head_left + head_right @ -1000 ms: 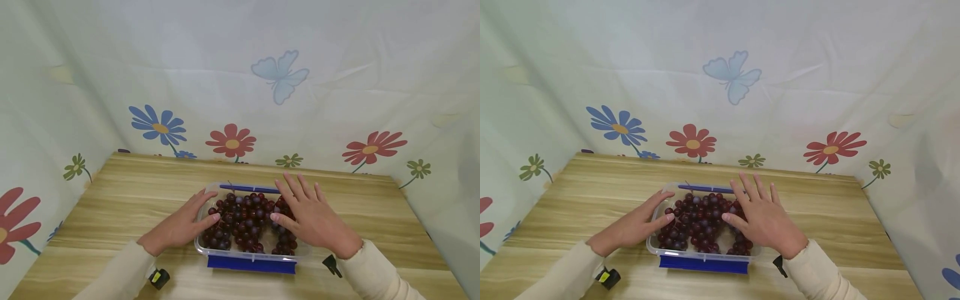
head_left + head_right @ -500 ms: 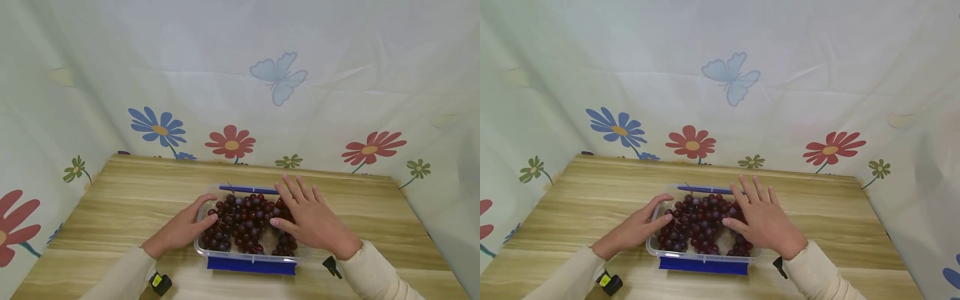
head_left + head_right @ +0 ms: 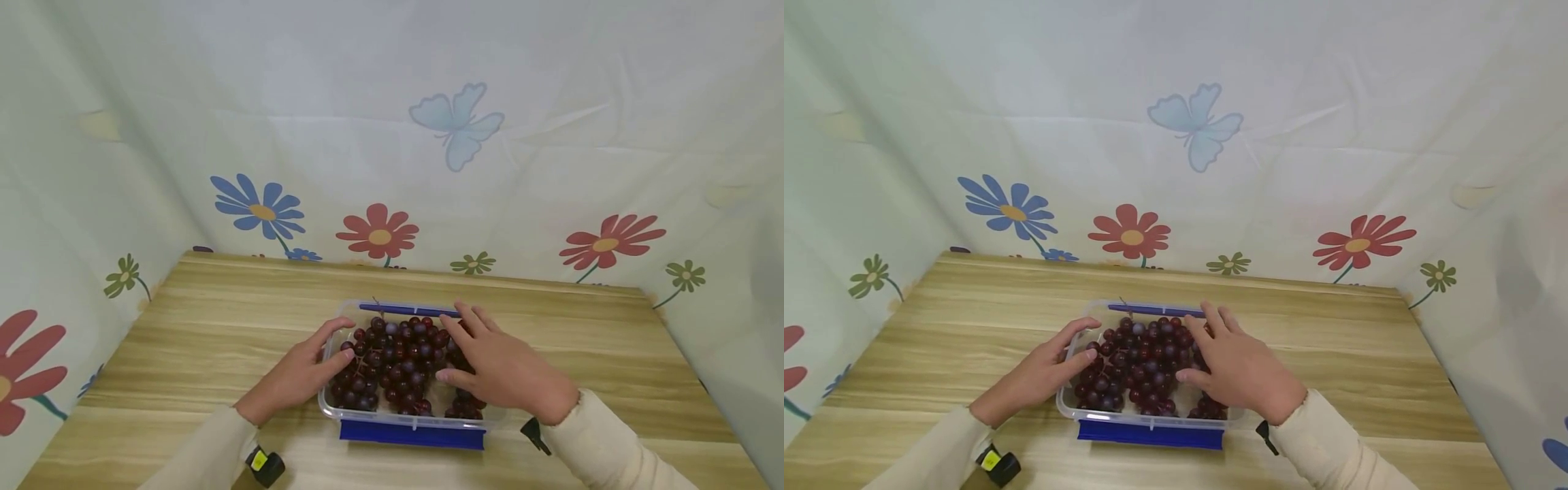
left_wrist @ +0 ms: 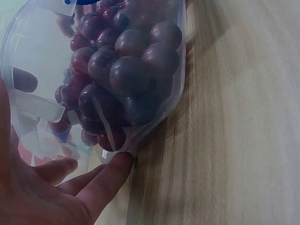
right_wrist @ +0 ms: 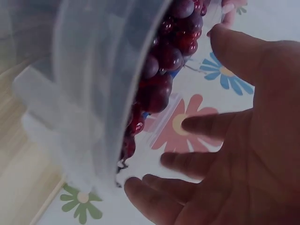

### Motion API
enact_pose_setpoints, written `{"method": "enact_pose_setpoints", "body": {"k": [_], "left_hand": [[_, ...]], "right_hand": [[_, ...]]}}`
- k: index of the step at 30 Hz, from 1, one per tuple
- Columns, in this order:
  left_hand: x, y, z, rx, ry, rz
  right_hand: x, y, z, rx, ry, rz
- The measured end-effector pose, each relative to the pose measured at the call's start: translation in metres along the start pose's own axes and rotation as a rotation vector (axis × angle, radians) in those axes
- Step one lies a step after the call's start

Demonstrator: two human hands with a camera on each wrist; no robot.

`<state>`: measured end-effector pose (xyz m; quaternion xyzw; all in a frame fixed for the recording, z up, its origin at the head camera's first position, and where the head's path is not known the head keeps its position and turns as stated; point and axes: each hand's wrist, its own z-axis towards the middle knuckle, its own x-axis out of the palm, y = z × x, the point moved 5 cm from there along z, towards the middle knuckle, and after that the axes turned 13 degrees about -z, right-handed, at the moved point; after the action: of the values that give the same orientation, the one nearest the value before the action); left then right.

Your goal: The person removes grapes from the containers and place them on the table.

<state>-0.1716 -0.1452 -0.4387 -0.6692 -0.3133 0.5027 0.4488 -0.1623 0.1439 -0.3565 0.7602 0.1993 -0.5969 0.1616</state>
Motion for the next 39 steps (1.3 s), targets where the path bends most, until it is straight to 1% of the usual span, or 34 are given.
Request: {"method": "enact_pose_setpoints", "body": {"k": [3, 6, 13, 18, 22, 25, 31, 35, 39], "left_hand": [[0.0, 0.0, -0.001, -0.003, -0.003, -0.005], [0.0, 0.0, -0.001, -0.002, -0.003, -0.008], [0.0, 0.0, 0.0, 0.004, 0.005, -0.011], [-0.001, -0.001, 0.0, 0.007, 0.0, -0.017], [-0.001, -0.001, 0.0, -0.003, -0.002, -0.022], [0.0, -0.001, 0.0, -0.004, 0.002, -0.022], [0.001, -0.001, 0.0, -0.008, -0.003, -0.016], [0.001, -0.001, 0.0, -0.006, -0.004, -0.013], [0.001, 0.0, 0.0, -0.003, -0.007, -0.015]], "right_hand": [[-0.002, 0.005, 0.002, 0.021, -0.001, 0.0], [-0.005, 0.009, 0.003, 0.047, -0.031, -0.011], [-0.007, 0.01, 0.007, 0.133, -0.07, -0.047], [-0.01, 0.012, 0.011, 0.138, -0.117, -0.105], [-0.014, 0.011, 0.014, 0.145, -0.137, -0.099], [-0.014, 0.008, 0.016, 0.164, -0.117, -0.062], [-0.01, 0.004, 0.023, 0.185, -0.042, -0.003], [-0.007, 0.001, 0.03, 0.164, 0.014, 0.037], [-0.007, -0.001, 0.034, 0.133, 0.091, 0.085]]}}
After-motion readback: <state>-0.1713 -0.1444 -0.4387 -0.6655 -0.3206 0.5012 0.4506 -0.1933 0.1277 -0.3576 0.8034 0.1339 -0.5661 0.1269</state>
